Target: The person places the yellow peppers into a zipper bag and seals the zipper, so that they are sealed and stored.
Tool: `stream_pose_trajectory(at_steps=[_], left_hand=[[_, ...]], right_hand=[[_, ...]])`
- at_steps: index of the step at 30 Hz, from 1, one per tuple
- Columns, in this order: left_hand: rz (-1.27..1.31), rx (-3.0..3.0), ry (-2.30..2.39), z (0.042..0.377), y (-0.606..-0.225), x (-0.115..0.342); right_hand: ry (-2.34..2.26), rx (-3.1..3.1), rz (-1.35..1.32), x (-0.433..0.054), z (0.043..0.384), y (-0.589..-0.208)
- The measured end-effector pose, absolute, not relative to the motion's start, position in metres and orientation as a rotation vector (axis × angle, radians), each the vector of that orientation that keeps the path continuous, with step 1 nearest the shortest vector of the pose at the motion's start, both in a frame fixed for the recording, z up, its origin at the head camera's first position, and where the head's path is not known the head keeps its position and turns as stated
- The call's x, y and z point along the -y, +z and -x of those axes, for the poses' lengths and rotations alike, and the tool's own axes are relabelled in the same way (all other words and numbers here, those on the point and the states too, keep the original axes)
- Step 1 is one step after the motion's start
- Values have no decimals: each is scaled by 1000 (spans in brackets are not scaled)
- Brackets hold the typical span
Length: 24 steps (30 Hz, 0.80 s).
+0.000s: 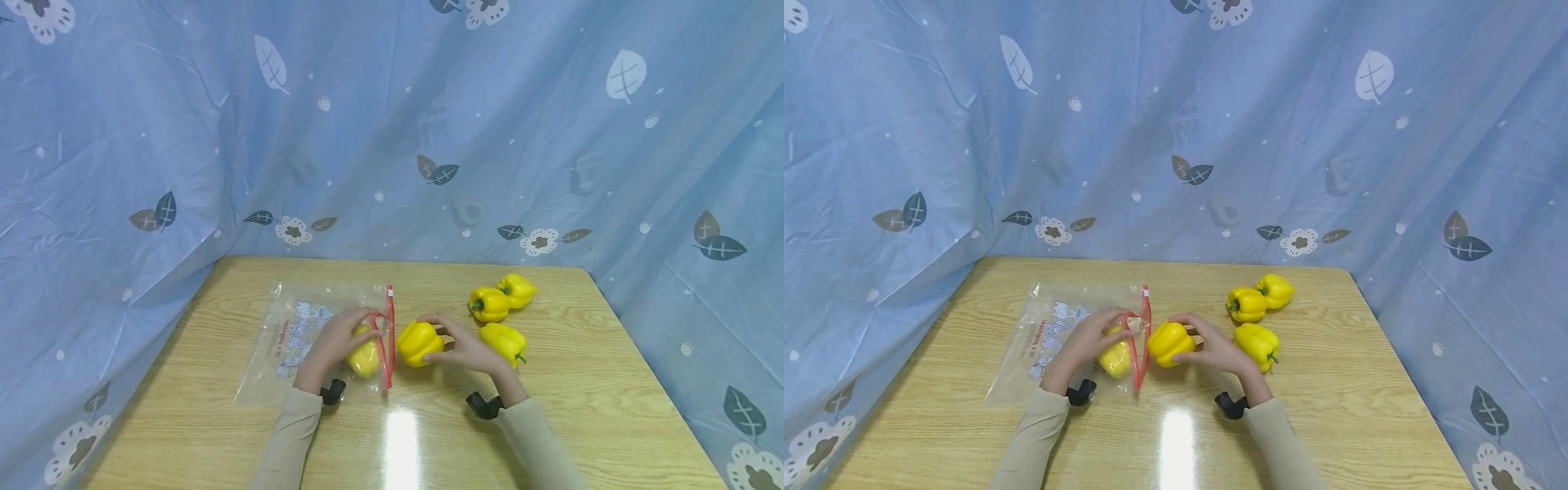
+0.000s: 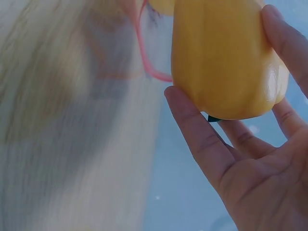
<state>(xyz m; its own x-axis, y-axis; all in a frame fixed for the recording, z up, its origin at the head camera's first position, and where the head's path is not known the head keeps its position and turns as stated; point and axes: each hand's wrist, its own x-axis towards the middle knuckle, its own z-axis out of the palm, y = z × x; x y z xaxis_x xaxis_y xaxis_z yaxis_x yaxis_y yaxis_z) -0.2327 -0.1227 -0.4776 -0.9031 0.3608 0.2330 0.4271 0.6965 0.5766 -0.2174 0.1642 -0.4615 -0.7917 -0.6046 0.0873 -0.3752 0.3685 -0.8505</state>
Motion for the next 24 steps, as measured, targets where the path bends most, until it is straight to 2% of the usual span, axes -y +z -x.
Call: stream_pose_trajectory(at_steps=[24], left_hand=[[642,2812,-1012,233,-479,121]], right_hand=[[-1289,-2415,869,-126,227,-468]])
